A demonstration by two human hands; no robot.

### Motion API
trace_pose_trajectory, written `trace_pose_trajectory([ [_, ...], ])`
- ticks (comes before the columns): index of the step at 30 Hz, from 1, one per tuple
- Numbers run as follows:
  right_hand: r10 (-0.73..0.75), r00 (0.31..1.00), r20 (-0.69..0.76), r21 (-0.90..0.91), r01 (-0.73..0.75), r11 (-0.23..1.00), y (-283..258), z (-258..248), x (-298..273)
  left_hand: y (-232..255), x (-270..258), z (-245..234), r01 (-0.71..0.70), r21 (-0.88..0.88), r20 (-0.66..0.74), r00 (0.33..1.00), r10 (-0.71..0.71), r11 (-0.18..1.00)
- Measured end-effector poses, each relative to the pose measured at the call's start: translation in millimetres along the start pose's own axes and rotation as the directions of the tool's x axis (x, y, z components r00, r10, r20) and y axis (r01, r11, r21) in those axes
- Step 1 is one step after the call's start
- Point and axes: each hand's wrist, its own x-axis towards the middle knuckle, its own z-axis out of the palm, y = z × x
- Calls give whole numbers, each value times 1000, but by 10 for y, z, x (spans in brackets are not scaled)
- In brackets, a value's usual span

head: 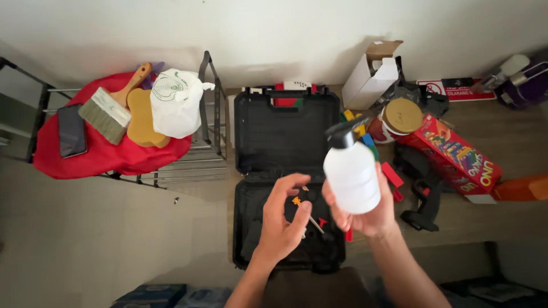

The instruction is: The person assembles a cordless power tool by attaching the battery pack, inserting a nozzle, and connecting a spray bottle. They then place the assembled tool and accessories into a black carrying case.

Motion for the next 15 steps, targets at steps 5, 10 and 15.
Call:
trace_pose_trajectory([
  [5,-267,961,-74,-800,102,591,-175,429,-567,634,-94,117,-139,-162,108,981,158,977],
  [10,-292,956,-42,-972,29,232,-272,629,-1043,1077,-428,193,-33,-387,375,907,190,922],
  [15,-283,958,-33,-985,16,169,-205,636,-1039,1140,-548,483,-304,-166,472,811,346,938],
])
